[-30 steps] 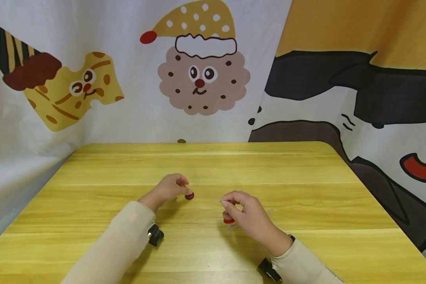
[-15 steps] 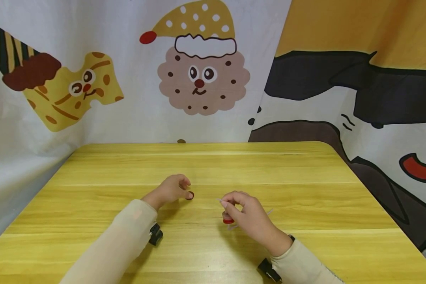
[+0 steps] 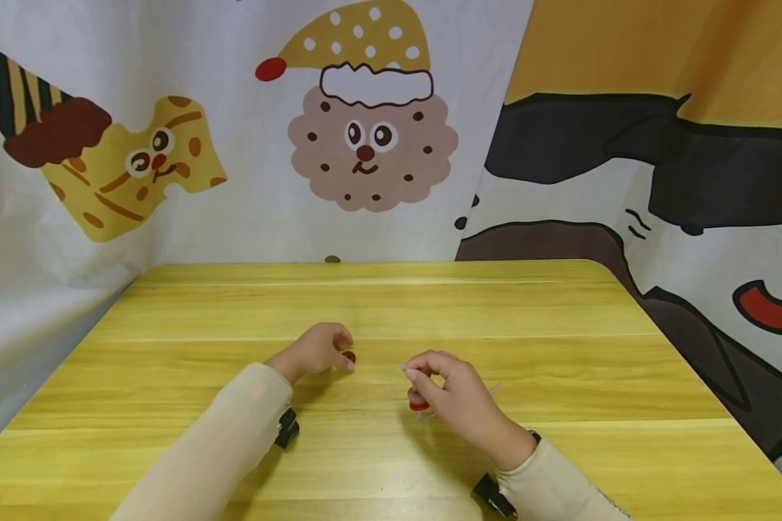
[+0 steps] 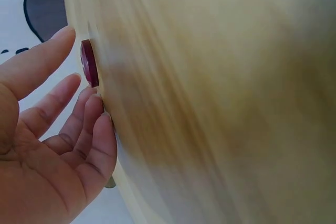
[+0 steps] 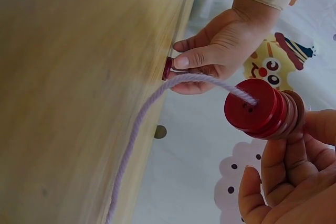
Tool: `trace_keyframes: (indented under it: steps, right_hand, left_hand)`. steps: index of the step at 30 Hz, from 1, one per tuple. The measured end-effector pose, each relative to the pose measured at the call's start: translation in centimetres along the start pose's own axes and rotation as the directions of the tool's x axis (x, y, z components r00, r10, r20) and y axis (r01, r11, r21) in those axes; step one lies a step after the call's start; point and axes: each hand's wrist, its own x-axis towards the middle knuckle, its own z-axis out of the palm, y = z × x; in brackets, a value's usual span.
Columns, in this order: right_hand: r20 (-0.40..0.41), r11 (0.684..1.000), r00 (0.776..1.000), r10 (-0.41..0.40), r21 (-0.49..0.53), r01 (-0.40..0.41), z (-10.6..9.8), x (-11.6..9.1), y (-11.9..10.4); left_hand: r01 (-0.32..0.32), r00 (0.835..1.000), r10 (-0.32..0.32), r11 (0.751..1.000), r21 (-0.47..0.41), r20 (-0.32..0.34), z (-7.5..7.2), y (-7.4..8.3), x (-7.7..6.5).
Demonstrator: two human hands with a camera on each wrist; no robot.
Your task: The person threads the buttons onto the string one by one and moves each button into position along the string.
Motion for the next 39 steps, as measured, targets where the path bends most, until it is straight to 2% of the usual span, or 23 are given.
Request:
trace_keyframes:
  steps: [6, 11, 19, 22, 23, 25, 28, 29, 30, 34, 39]
  right_hand:
    - [0.0, 1.0, 1.0, -0.006, -0.011, 0.006, 0.0, 0.0, 0.0]
    - [0.006, 1.0, 1.0, 0.0, -0.002, 0.0, 0.0, 0.0, 0.0]
    - [0.016, 1.0, 1.0, -0.01, 0.002, 0.01, 0.1, 0.1, 0.0]
    - [0.018, 1.0, 1.0, -0.004, 0.004, 0.004, 0.1, 0.1, 0.0]
    - [0.018, 1.0, 1.0, -0.001, 0.004, 0.0, 0.1, 0.1, 0.0]
    - [0.019, 1.0, 1.0, 0.001, 0.005, -0.001, 0.1, 0.0, 0.0]
    - [0.017, 1.0, 1.0, 0.001, 0.002, -0.001, 0.0, 0.1, 0.0]
    - [0.016, 1.0, 1.0, 0.001, 0.0, -0.001, 0.0, 0.1, 0.1]
    - [0.015, 1.0, 1.0, 0.001, -0.003, -0.001, 0.0, 0.1, 0.1]
    - [0.015, 1.0, 1.0, 0.001, -0.006, -0.001, 0.0, 0.1, 0.1]
    - [0.016, 1.0, 1.0, 0.001, 0.003, -0.001, 0.0, 0.0, 0.0]
  left_hand:
    - [-0.003, 1.0, 0.003, 0.999, 0.037, 0.004, 0.1, 0.0, 0.1]
    - [-0.035, 0.999, 0.035, 0.997, 0.063, -0.003, 0.3, -0.1, 0.2]
    - [-0.045, 0.999, 0.044, 0.998, 0.053, 0.014, 0.3, 0.0, 0.2]
    - [-0.061, 0.998, 0.059, 0.997, 0.052, 0.026, 0.2, -0.3, 0.3]
    - [-0.093, 0.995, 0.092, 0.994, 0.059, 0.026, 0.2, -0.6, 0.4]
    - [-0.111, 0.994, 0.109, 0.991, 0.069, 0.027, 0.2, -0.7, 0.4]
    - [-0.124, 0.992, 0.122, 0.988, 0.093, 0.023, 0.2, -0.5, 0.4]
    - [-0.122, 0.992, 0.121, 0.987, 0.101, 0.02, 0.2, -0.4, 0.4]
    - [-0.095, 0.995, 0.094, 0.99, 0.105, 0.019, 0.2, 0.0, 0.2]
    - [-0.08, 0.997, 0.079, 0.986, 0.146, 0.009, 0.2, 0.6, -0.1]
    - [-0.057, 0.998, 0.056, 0.983, 0.172, 0.007, 0.3, 0.8, -0.3]
